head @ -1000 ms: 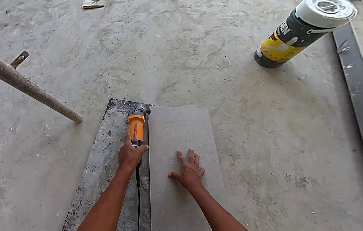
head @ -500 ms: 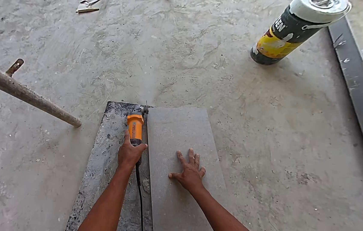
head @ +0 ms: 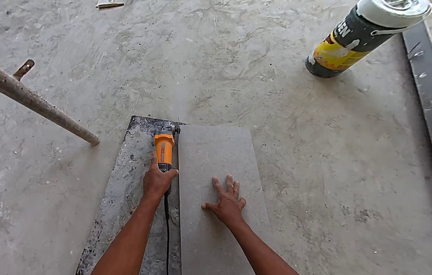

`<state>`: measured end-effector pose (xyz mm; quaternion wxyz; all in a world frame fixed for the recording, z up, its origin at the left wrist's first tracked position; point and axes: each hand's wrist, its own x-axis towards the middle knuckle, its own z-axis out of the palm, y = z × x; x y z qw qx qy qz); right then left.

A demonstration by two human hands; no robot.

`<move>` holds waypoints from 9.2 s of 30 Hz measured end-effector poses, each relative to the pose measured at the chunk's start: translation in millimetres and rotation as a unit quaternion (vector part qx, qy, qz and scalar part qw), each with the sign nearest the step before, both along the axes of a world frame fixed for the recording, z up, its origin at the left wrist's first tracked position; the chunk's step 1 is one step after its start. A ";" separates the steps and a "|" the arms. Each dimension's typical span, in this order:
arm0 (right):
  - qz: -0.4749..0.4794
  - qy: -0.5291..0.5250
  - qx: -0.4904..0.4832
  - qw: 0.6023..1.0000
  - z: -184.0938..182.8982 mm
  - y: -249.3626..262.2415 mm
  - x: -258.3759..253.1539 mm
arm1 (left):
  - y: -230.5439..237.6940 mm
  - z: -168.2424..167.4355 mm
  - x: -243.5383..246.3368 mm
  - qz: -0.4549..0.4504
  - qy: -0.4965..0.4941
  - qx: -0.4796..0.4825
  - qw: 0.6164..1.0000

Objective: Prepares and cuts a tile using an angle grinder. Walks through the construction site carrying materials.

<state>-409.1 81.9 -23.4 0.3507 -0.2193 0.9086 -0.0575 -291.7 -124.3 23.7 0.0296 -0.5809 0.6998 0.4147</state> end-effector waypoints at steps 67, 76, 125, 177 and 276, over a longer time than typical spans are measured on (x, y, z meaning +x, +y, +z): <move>-0.006 0.004 -0.008 1.000 0.1 -0.9 0.6 | 0.8 -2.5 0.0 -0.002 -0.005 0.003 1.000; -0.003 0.006 -0.015 1.000 -0.8 0.4 0.1 | 7.6 -0.3 2.8 -0.002 -0.009 -0.001 1.000; -0.006 0.015 -0.025 1.000 -2.7 2.0 0.7 | 11.8 -1.2 13.2 -0.011 -0.009 0.002 1.000; -0.004 0.023 -0.035 0.999 -3.9 4.2 2.2 | 22.6 3.0 20.4 0.004 0.007 -0.003 1.000; -0.003 0.022 -0.031 0.999 0.0 2.1 2.4 | 31.0 -1.1 27.7 -0.003 -0.007 0.016 1.000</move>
